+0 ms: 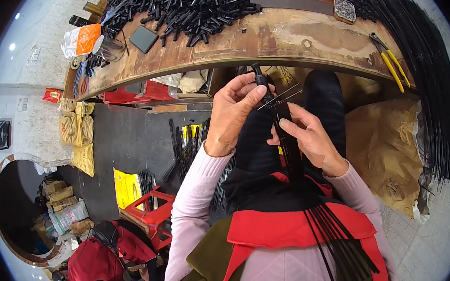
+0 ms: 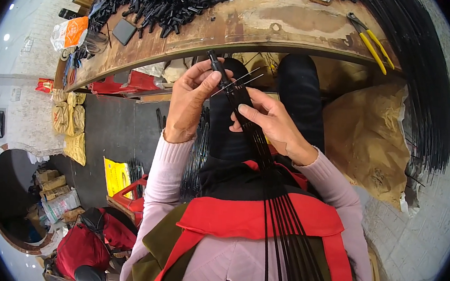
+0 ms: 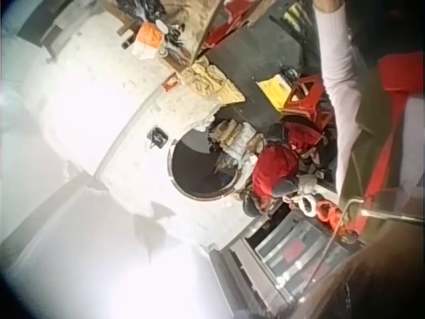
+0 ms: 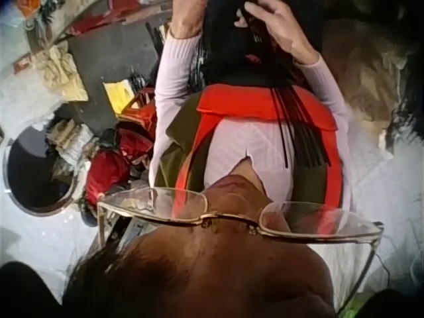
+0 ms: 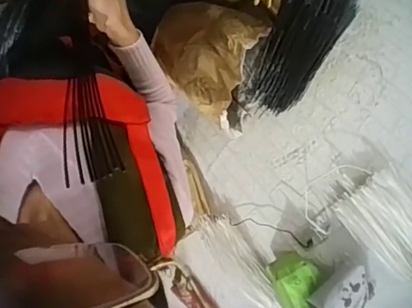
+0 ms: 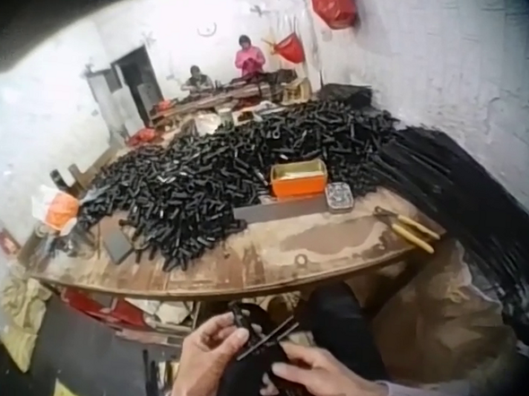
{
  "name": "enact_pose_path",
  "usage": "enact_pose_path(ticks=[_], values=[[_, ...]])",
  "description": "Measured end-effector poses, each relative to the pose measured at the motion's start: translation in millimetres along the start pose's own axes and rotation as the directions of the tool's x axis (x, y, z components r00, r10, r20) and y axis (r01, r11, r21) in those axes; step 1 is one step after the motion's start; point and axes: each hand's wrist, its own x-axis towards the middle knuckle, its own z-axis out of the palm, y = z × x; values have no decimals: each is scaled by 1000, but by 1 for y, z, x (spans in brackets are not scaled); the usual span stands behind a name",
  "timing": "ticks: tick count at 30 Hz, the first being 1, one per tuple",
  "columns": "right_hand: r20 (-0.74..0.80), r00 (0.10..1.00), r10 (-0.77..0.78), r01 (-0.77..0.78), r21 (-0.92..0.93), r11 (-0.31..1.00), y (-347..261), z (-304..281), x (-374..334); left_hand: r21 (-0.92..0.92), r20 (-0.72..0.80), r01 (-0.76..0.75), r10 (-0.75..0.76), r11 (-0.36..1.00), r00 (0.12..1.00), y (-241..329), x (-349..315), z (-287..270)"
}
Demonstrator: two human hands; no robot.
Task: Assembling and trimming thin rods at a factory production workstation.
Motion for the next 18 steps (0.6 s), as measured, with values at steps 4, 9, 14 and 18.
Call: enact_pose_path(ticks=[4, 9, 14, 18], values=[[-19, 1000, 7, -7, 1, 1000, 0, -1, 0, 28, -90, -37, 39, 999, 995, -1, -2, 7], [-15, 1000, 3, -4, -41, 999, -3, 3, 1, 48, -188, -72, 79, 996, 979, 1, -8, 13], [-21, 1000, 10, -11, -52, 999, -2, 3, 1, 108, -253, -52, 78, 993, 964, 1, -9, 14], [-22, 1000, -5, 4, -56, 998, -2, 1, 1, -62, -172, 14, -24, 998, 985, 4, -17, 9]])
